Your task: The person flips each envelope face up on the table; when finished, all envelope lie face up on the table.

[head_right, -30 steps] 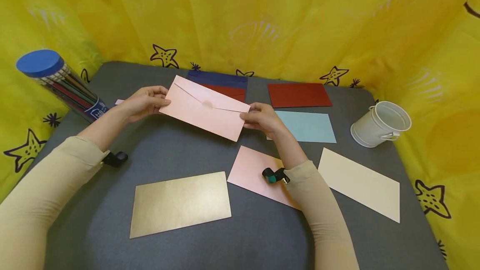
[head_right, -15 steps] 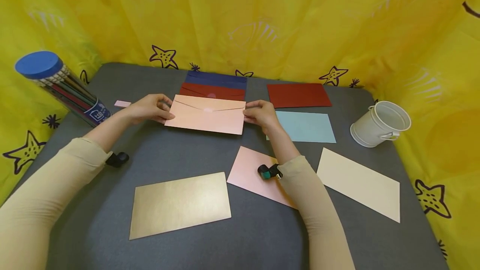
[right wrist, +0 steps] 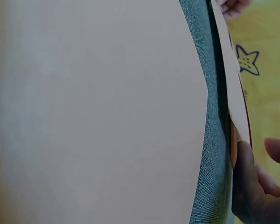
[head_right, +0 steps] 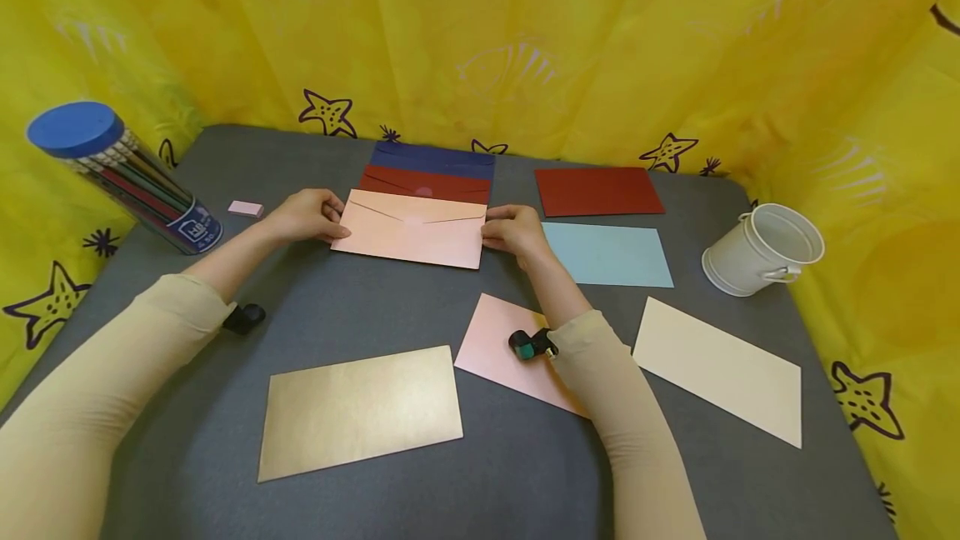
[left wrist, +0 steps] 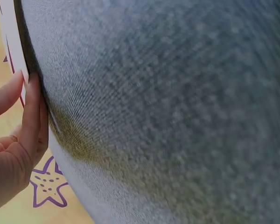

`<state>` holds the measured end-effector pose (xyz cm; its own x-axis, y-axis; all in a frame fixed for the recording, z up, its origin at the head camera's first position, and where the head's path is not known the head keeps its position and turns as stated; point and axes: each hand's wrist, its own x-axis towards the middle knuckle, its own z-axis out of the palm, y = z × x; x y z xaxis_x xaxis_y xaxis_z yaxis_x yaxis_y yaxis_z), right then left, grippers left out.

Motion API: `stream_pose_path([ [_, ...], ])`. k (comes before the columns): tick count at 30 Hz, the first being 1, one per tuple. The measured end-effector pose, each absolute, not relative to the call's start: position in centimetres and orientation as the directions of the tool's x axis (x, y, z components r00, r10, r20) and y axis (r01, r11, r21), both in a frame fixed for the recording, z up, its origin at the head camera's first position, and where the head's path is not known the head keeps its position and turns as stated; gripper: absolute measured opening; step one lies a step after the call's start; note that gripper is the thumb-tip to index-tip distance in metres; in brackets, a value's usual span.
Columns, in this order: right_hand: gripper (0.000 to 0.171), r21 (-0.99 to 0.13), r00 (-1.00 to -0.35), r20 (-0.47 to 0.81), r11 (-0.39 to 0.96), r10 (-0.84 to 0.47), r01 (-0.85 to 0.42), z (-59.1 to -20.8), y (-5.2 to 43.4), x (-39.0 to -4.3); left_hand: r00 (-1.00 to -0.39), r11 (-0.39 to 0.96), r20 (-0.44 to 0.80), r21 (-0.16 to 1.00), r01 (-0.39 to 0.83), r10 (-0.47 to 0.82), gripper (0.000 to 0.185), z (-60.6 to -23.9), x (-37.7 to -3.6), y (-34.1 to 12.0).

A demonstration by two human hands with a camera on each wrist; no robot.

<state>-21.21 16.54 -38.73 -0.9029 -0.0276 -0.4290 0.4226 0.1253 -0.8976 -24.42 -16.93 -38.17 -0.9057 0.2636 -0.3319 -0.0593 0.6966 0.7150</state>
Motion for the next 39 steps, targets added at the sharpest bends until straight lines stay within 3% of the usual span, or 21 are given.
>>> stream_pose_path([
  [12,0.046,-0.876,-0.877,-0.476,0.116,-0.063,0.468,-38.5,16.4,-21.2,-0.934,0.854,-0.248,0.511,0.099,0.257,0.048,-38.2,-24.7,-16.1],
  [33,0.043,-0.862,-0.865,-0.499,0.135,-0.056,0.488,-38.5,16.9,-21.3,-0.926,0.837,-0.247,0.534,0.117,0.287,0.051,-38.5,-24.5,-15.9],
  [39,0.042,-0.864,-0.867,-0.494,0.147,-0.067,0.481,-38.3,17.0,-21.1,-0.918,0.847,-0.227,0.501,0.178,0.327,0.051,-38.2,-24.3,-15.7],
])
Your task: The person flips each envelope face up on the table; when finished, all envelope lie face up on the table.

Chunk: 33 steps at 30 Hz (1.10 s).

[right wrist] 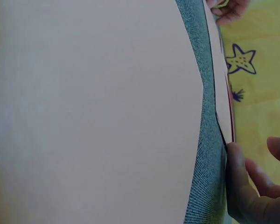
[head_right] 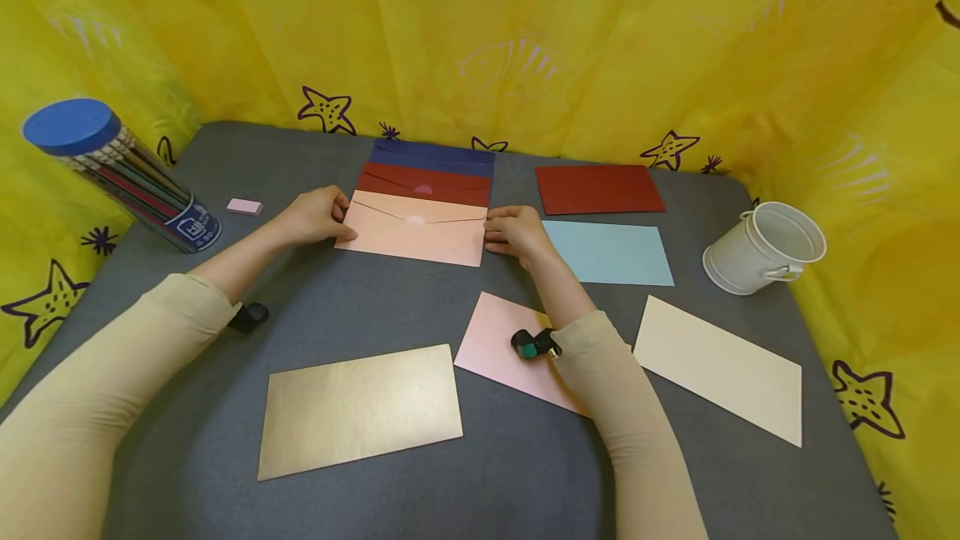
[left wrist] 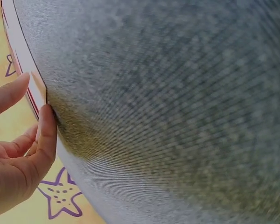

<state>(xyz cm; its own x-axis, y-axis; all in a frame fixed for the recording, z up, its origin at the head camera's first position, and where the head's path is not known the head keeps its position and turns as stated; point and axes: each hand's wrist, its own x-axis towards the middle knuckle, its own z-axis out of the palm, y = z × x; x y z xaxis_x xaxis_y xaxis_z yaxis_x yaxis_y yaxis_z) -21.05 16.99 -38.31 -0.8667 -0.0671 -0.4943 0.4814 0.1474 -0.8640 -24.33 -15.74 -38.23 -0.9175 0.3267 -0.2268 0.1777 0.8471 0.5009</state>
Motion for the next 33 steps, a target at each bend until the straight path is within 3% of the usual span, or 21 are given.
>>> stream_pose_path([
  [6,0.042,-0.87,-0.874,-0.477,0.192,-0.091,0.455,-37.9,17.2,-20.7,-0.923,0.837,-0.163,0.497,0.228,0.348,0.049,-37.7,-23.9,-14.9],
  [13,0.045,-0.875,-0.873,-0.452,0.279,-0.182,0.395,-37.5,18.0,-20.0,-0.902,0.775,-0.134,0.572,0.267,0.41,0.046,-37.9,-23.0,-12.7],
  [24,0.041,-0.803,-0.851,-0.449,0.541,-0.272,0.25,-37.4,20.3,-17.8,-0.782,0.566,-0.158,0.775,0.28,0.604,0.046,-38.1,-19.3,-6.7],
  [33,0.04,-0.739,-0.808,-0.466,0.661,-0.36,0.131,-37.8,22.6,-15.8,-0.667,0.536,-0.2,0.77,0.346,0.718,0.049,-38.7,-17.8,-2.0],
])
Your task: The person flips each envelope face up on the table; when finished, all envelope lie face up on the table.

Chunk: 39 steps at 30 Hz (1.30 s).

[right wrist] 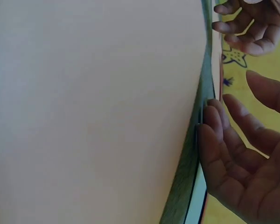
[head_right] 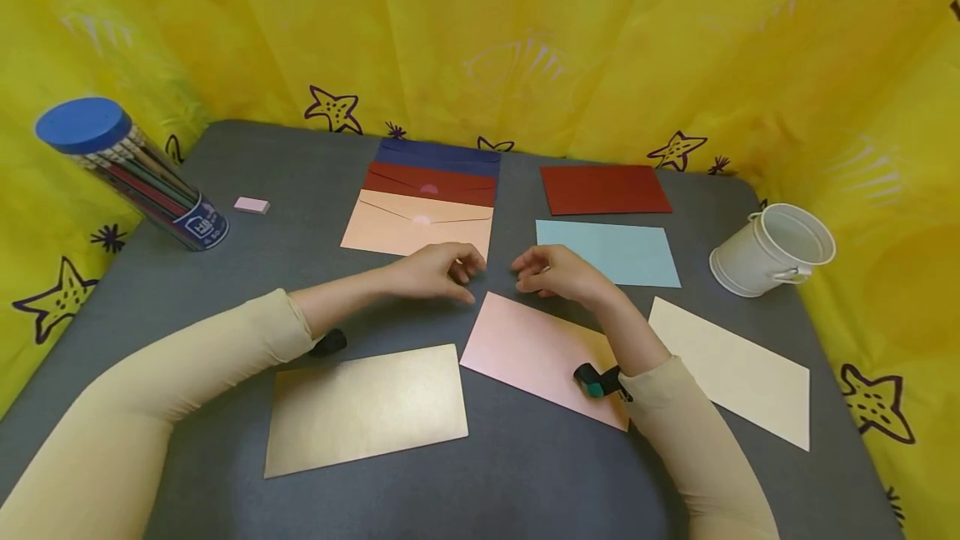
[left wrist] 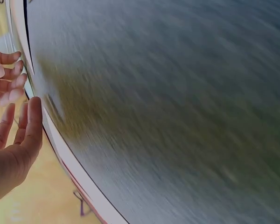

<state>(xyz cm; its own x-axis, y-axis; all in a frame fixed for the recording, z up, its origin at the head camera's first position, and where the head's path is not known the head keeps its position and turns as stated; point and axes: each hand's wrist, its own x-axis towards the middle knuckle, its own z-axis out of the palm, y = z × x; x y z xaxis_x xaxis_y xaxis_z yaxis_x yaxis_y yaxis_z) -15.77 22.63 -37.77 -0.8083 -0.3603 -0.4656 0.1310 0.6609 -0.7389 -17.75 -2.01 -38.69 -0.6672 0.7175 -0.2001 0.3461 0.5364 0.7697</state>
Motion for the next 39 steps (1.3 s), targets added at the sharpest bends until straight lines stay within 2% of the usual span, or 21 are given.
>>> stream_pose_path([
  [7,0.04,-0.74,-0.804,-0.437,0.669,-0.404,0.066,-38.4,24.5,-14.0,-0.586,0.565,-0.268,0.716,0.41,0.764,0.058,-39.2,-17.1,-0.1],
  [17,0.041,-0.66,-0.801,-0.441,0.751,-0.403,-0.015,-38.2,25.9,-11.9,-0.545,0.557,-0.271,0.684,0.47,0.793,0.066,-39.9,-16.8,0.3],
  [26,0.047,-0.574,-0.812,-0.354,0.793,-0.464,-0.203,-38.7,25.3,-11.4,-0.559,0.562,-0.243,0.648,0.514,0.793,0.061,-40.4,-16.6,0.2],
  [39,0.047,-0.571,-0.837,-0.326,0.798,-0.439,-0.196,-38.9,25.3,-11.1,-0.588,0.597,-0.264,0.633,0.493,0.765,0.059,-40.2,-16.3,0.4],
])
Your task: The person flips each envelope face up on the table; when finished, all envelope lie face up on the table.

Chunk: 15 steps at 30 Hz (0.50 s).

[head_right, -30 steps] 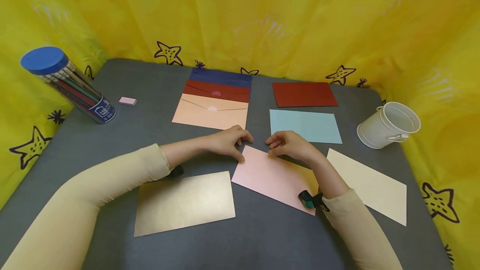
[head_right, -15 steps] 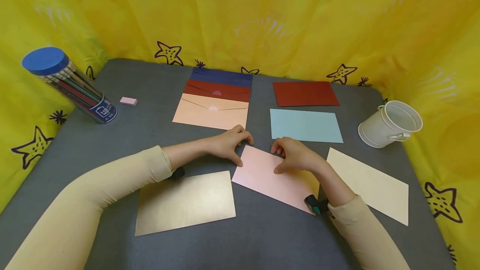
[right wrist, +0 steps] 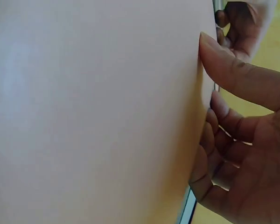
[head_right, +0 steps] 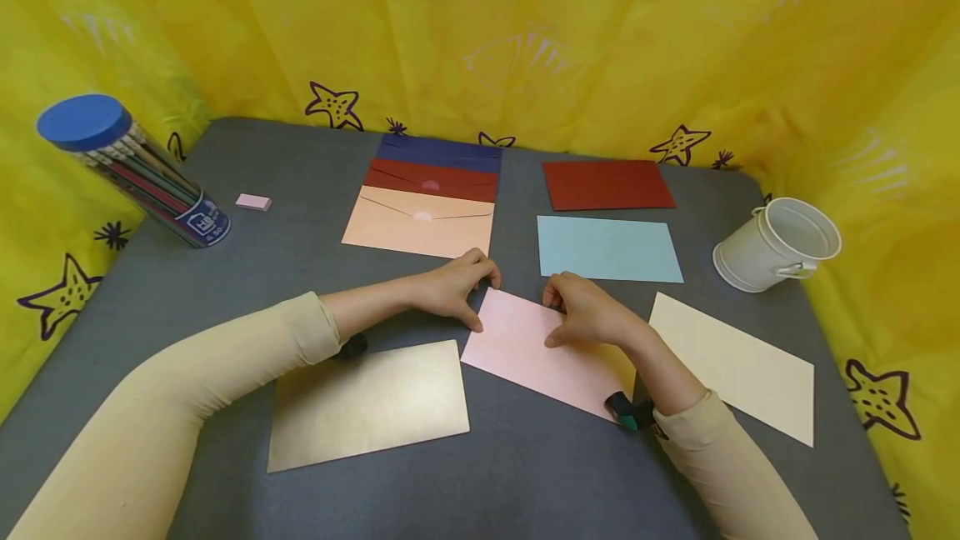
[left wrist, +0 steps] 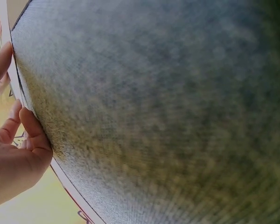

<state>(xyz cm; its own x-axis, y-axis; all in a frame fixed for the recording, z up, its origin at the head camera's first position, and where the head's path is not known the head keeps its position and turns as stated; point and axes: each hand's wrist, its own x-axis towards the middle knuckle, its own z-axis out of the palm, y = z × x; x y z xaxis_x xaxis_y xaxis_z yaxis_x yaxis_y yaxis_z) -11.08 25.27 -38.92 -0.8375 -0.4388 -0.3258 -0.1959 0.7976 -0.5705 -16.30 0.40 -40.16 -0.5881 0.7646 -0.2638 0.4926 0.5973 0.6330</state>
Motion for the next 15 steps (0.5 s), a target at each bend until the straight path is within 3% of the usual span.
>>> stream_pose_path([
  [8,0.036,-0.596,-0.865,-0.309,0.79,-0.395,-0.147,-38.3,25.1,-10.7,-0.618,0.556,-0.227,0.721,0.414,0.753,0.06,-40.5,-16.5,0.3],
  [15,0.025,-0.665,-0.925,-0.209,0.739,-0.318,-0.104,-36.9,25.3,-10.9,-0.646,0.414,-0.283,0.909,0.055,0.709,0.045,-39.9,-17.2,-0.3],
])
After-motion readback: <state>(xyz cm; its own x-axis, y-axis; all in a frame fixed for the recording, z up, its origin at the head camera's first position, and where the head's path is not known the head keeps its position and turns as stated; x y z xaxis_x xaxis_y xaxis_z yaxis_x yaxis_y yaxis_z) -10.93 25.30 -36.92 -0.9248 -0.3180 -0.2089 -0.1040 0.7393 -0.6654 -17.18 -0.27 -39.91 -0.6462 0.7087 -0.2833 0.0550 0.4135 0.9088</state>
